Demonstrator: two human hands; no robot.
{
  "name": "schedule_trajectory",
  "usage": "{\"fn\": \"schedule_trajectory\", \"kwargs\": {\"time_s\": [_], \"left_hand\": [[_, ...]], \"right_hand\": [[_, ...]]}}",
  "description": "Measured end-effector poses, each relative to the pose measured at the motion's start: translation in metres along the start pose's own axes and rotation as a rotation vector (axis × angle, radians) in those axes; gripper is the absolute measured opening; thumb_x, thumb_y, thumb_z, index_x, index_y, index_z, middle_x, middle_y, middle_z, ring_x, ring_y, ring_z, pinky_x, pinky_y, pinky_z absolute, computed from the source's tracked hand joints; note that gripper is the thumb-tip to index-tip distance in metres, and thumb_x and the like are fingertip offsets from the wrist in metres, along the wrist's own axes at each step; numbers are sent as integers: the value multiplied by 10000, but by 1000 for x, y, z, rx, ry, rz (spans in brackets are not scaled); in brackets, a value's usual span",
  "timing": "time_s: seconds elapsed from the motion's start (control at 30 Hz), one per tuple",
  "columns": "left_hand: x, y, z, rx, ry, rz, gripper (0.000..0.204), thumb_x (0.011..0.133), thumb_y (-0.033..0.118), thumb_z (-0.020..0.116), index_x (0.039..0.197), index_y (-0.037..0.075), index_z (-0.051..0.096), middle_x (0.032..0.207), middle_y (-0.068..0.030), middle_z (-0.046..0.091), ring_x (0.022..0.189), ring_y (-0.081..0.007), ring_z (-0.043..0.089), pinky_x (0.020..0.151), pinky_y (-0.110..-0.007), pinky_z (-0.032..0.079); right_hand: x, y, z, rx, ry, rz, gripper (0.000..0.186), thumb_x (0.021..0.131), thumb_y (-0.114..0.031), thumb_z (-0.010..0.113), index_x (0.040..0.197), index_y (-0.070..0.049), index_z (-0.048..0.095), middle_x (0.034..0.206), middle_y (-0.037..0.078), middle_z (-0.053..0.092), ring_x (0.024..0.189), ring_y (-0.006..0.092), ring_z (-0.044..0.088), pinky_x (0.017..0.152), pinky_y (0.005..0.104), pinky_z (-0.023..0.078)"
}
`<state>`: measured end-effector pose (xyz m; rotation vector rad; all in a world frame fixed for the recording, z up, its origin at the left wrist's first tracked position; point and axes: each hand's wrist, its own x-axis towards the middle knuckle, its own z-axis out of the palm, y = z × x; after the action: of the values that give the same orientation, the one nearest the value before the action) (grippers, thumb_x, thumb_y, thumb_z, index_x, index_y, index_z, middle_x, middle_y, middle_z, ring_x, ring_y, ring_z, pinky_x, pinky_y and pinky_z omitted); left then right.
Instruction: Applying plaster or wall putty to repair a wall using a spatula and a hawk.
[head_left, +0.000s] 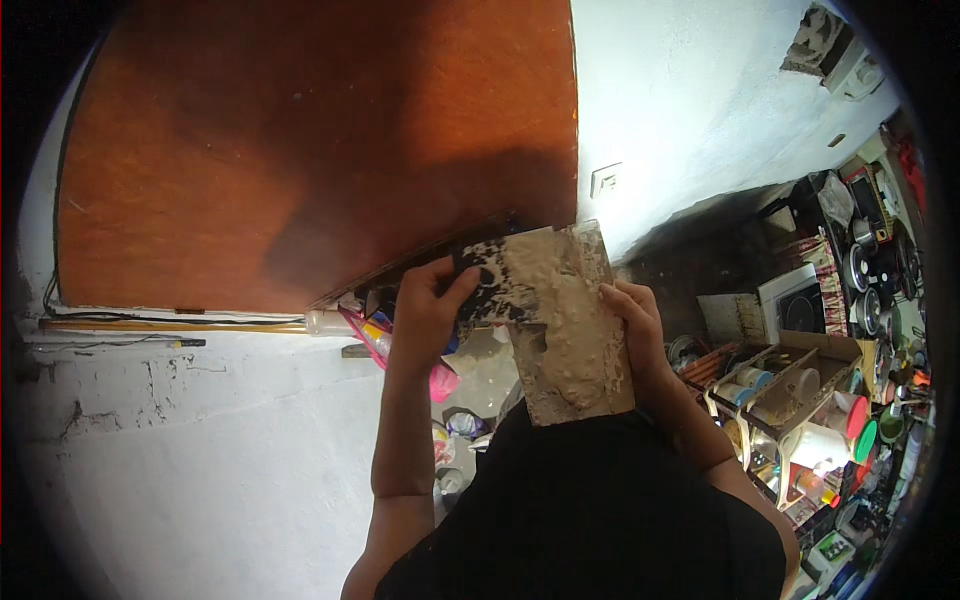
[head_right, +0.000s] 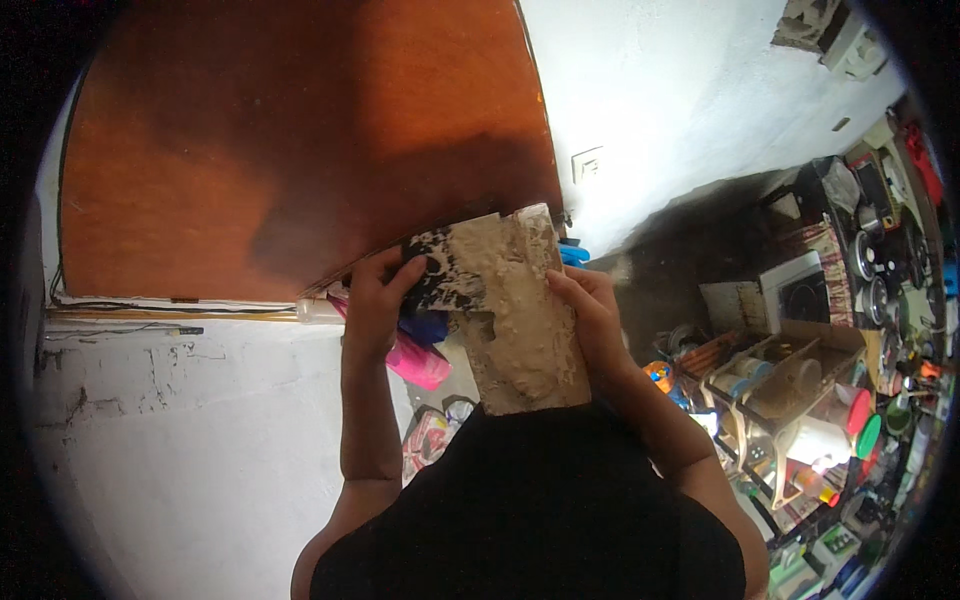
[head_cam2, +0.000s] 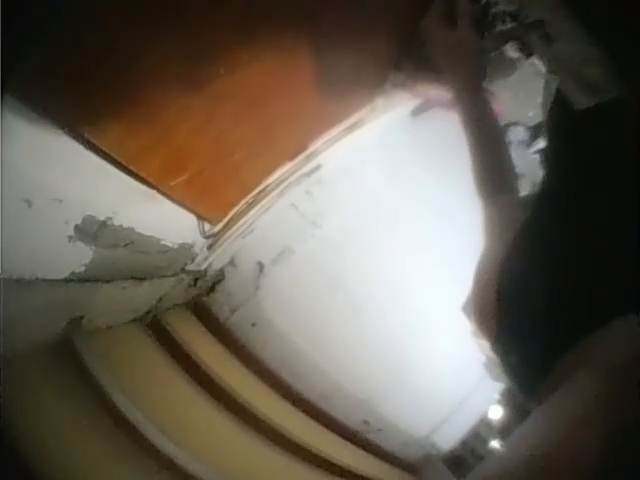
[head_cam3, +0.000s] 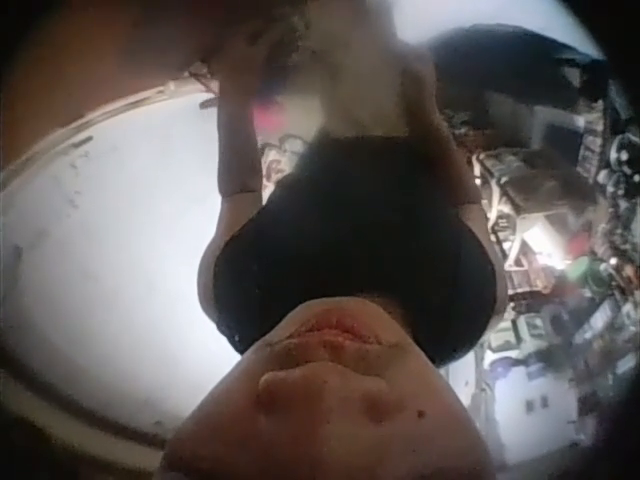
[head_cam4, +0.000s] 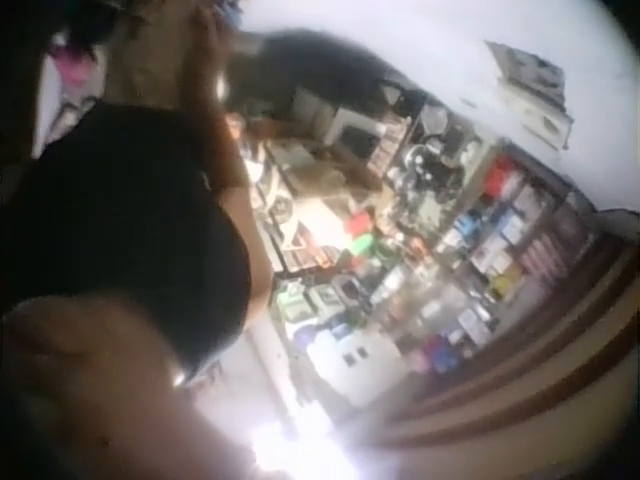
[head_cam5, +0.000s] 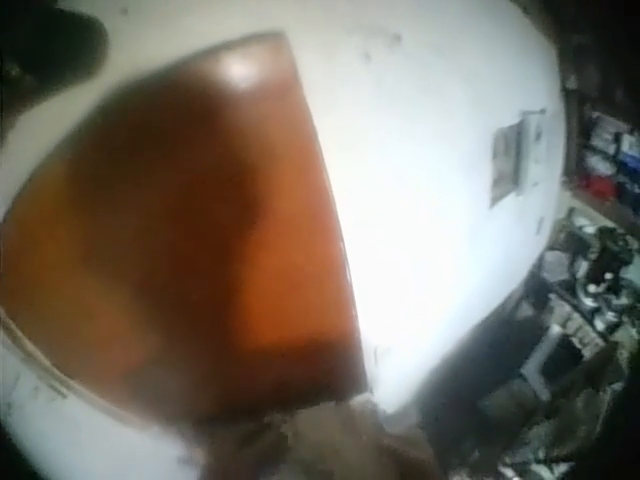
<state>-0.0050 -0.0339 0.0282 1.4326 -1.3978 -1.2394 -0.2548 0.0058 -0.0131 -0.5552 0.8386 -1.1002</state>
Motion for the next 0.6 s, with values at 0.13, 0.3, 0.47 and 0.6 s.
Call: {"fn": "schedule_trajectory", "kwargs": {"time_s": [0.13, 0.3, 0.47, 0.6], "left_hand": [[9, -4, 3, -124, 36, -7, 198, 921, 147, 638, 908, -43, 691, 815, -36, 691, 733, -63, 590, 694, -233, 464], [10, -10, -6, -608, -23, -194, 173, 910, 122, 635, 968, -31, 688, 875, -53, 706, 759, -82, 643, 710, -228, 501], [2, -13, -10, -583, -29, -167, 195, 913, 127, 630, 1005, -36, 685, 883, -52, 708, 765, -85, 649, 710, -231, 505], [-6, -6, -8, -159, 86, -144, 182, 917, 123, 630, 981, -37, 692, 863, -41, 707, 769, -68, 631, 707, -227, 495]], "right_hand": [[1, 1, -1, -71, 21, 28, 351, 936, -273, 568, 1008, 59, 654, 860, 97, 685, 719, 124, 641, 644, 242, 502], [1, -1, -5, -22, 2, 11, 350, 936, -268, 570, 1022, 61, 654, 866, 90, 685, 721, 122, 640, 642, 242, 501], [5, -3, -5, 14, -10, 7, 348, 938, -266, 566, 1023, 61, 652, 871, 89, 685, 719, 124, 639, 642, 243, 503], [5, -6, -7, 7, -10, 10, 347, 940, -261, 561, 1026, 63, 649, 876, 90, 684, 719, 126, 640, 641, 242, 502]]}}
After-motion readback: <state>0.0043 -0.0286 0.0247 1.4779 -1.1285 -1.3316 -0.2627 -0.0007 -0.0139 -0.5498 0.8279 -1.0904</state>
